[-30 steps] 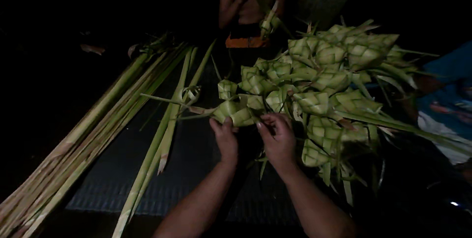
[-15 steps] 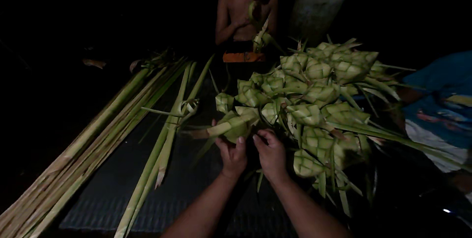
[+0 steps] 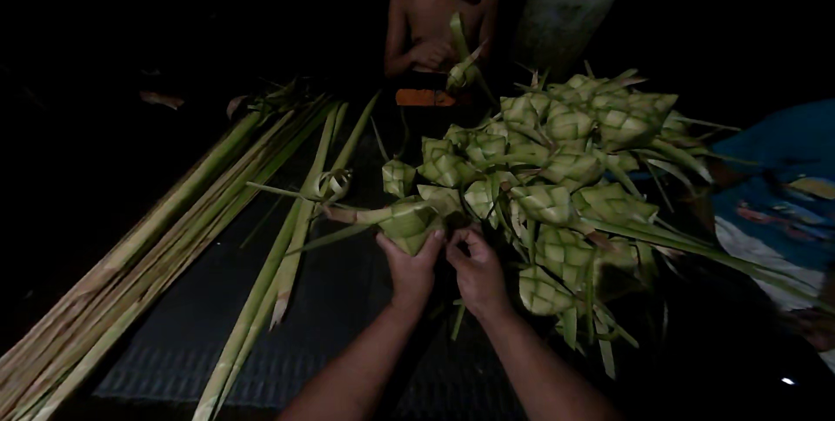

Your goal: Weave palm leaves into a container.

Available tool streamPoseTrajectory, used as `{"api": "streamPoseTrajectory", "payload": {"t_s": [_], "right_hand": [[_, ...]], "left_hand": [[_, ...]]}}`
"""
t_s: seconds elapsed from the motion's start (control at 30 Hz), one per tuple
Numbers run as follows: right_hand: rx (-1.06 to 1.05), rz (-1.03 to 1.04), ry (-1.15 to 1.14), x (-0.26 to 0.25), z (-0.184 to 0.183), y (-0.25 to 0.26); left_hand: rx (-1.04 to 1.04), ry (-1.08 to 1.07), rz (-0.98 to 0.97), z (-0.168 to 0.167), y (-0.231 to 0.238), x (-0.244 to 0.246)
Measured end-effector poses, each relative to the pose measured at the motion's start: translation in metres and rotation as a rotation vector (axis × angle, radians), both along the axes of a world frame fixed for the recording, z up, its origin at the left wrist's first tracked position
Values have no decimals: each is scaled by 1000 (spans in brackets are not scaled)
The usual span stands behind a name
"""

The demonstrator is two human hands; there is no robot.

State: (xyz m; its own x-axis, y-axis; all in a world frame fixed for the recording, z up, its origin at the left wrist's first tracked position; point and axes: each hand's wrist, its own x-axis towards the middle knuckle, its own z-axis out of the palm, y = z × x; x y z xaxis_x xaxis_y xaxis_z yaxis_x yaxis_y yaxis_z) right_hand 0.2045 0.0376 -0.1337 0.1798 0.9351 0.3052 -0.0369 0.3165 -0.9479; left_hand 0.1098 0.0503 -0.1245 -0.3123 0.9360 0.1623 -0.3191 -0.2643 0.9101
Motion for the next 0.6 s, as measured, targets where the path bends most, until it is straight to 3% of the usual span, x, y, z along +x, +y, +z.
{"api": "streamPoseTrajectory", "payload": {"t_s": [0.17,0.3,0.4,0.5,0.6], "right_hand": [[240,-23,-187,-3,-7,2],[54,-90,-223,-8,-1,-7],[-58,-62,-9,-9,0,-6],[-15,80,63,-2,-3,-1],[104,179,-130,6,-7,4]], "left_hand": [[-46,-145,-12,6,2,-6],[-28,-84,2,4,0,-7],[-2,-111,-38,-2,2,-3],[-37,-216,-109,-5,7,-4],[-129,-295,-138,1,12,-13]]}}
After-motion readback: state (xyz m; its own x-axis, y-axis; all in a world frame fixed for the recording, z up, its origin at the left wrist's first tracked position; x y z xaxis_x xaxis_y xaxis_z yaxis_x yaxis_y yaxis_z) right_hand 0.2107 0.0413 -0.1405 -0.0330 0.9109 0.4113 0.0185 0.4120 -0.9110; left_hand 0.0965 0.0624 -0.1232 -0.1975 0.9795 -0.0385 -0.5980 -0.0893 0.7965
